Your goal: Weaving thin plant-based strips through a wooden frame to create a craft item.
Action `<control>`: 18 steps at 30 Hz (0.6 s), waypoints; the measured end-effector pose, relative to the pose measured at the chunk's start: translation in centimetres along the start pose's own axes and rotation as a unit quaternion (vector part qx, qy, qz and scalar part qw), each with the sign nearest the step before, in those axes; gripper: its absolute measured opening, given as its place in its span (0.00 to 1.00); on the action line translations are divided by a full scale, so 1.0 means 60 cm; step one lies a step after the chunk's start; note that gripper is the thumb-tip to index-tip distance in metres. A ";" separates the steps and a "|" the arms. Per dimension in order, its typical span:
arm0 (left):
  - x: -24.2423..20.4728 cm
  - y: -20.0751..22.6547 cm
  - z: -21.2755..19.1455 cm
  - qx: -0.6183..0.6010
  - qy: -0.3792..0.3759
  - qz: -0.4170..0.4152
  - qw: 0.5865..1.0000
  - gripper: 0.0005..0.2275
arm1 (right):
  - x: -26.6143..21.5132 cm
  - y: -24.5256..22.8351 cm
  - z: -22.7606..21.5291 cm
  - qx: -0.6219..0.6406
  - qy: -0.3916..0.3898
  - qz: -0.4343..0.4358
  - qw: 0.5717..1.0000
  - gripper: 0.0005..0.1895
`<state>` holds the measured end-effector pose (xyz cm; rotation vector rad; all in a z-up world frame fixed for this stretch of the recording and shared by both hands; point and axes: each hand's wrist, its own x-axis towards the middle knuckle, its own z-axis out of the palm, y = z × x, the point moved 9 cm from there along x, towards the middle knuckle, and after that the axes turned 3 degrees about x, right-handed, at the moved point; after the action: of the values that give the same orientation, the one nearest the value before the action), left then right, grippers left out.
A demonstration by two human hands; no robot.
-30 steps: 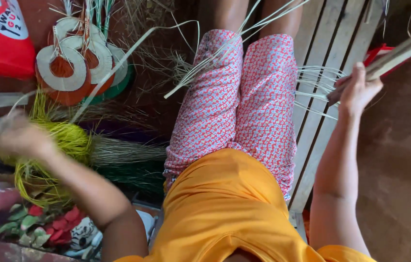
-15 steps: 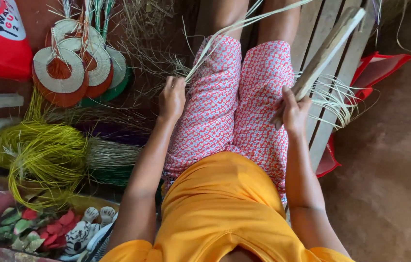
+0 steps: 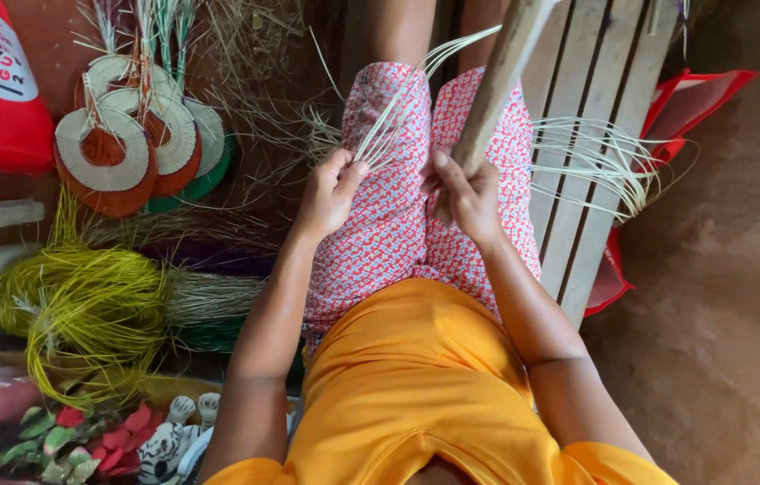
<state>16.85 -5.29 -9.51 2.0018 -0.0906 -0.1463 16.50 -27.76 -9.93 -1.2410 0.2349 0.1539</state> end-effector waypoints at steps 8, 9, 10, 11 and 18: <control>-0.010 0.036 0.019 -0.039 -0.001 -0.010 0.999 0.05 | 0.005 0.076 0.046 0.036 0.038 0.119 0.992 0.12; -0.011 0.048 0.021 -0.019 0.000 0.016 1.000 0.05 | 0.005 0.094 0.040 0.052 0.043 0.121 0.990 0.11; -0.014 0.058 0.020 0.001 0.002 0.039 0.999 0.06 | 0.004 0.114 0.037 0.069 0.046 0.124 0.989 0.11; -0.016 0.053 0.022 0.002 0.006 0.037 0.999 0.06 | 0.003 0.083 0.034 0.068 0.042 0.127 0.989 0.11; -0.014 0.038 -0.020 -0.008 0.009 -0.006 1.000 0.05 | 0.010 -0.096 -0.261 0.074 0.235 0.066 0.967 0.07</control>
<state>16.20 -5.06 -6.89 1.9869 -0.0662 -0.1360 17.02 -44.46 -9.58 -1.0989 0.7296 -0.0463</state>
